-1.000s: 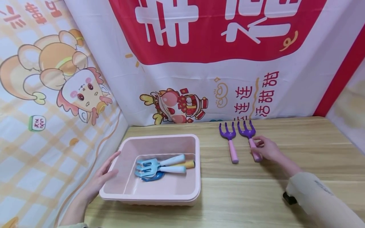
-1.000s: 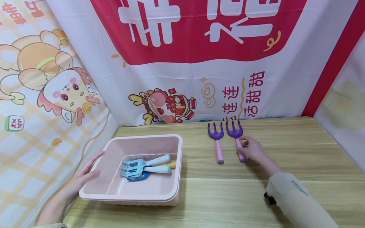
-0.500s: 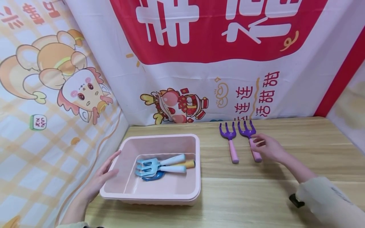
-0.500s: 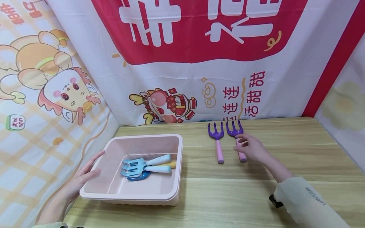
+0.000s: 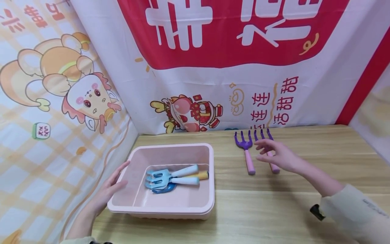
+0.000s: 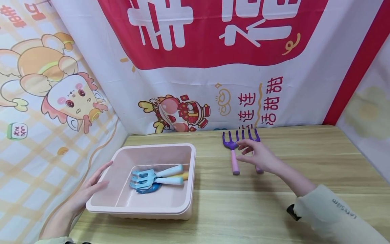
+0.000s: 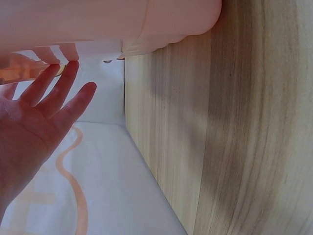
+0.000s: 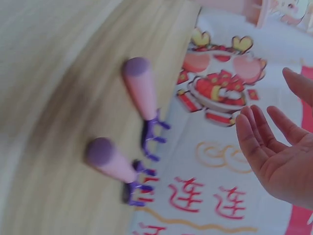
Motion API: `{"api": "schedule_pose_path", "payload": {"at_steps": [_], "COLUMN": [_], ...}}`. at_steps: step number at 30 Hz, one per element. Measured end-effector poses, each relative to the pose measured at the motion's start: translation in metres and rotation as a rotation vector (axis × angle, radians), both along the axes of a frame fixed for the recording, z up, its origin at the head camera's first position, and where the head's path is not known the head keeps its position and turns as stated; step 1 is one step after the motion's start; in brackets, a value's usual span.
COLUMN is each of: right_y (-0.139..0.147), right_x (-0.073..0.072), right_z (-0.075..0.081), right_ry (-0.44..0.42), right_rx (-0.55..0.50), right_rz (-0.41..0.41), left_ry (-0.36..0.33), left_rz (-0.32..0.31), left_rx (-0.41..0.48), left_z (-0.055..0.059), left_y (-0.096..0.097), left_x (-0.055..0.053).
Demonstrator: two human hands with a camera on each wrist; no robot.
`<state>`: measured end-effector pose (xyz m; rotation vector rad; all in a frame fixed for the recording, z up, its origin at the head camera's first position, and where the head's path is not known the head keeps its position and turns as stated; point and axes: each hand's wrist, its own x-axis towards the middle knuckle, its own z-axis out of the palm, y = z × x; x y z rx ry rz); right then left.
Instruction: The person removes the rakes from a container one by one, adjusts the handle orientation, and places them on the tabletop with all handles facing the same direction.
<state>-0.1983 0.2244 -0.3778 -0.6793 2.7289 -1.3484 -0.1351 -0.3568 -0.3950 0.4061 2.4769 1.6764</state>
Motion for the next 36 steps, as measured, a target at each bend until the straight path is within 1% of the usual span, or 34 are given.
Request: {"api": "schedule_pose_path", "payload": {"at_steps": [2, 8, 11, 14, 17, 22, 26, 30, 36], "right_y": [-0.005, -0.023, -0.031, -0.039, -0.048, -0.065, -0.082, -0.100, -0.128], "right_x": [0.002, 0.005, 0.001, -0.005, -0.011, -0.019, -0.024, -0.027, -0.033], "right_z": [0.008, 0.032, 0.042, 0.052, 0.062, 0.076, 0.084, 0.087, 0.083], "right_ry": [0.010, -0.003, 0.009, 0.026, 0.046, 0.043, 0.014, -0.013, -0.044], "right_rx": [-0.009, -0.010, -0.020, -0.008, 0.021, 0.064, 0.061, 0.048, 0.066], "right_rz": [0.032, 0.111, 0.164, 0.207, 0.240, 0.294, 0.358, 0.420, 0.477], "left_ry": [-0.007, -0.010, -0.011, -0.015, -0.019, -0.022, -0.005, 0.010, 0.007], "left_rz": [0.002, 0.005, 0.010, 0.012, 0.016, 0.023, 0.013, 0.002, -0.010], "left_rx": [0.006, 0.005, -0.001, -0.003, -0.005, 0.000, -0.001, 0.010, 0.047], "left_z": [0.000, -0.001, 0.000, 0.000, 0.000, 0.001, -0.001, -0.002, -0.001], "left_y": [0.000, 0.002, 0.003, 0.004, 0.004, 0.004, 0.004, 0.003, 0.002], "left_x": [0.001, 0.002, 0.002, 0.002, 0.001, 0.000, -0.001, -0.001, -0.001]}}
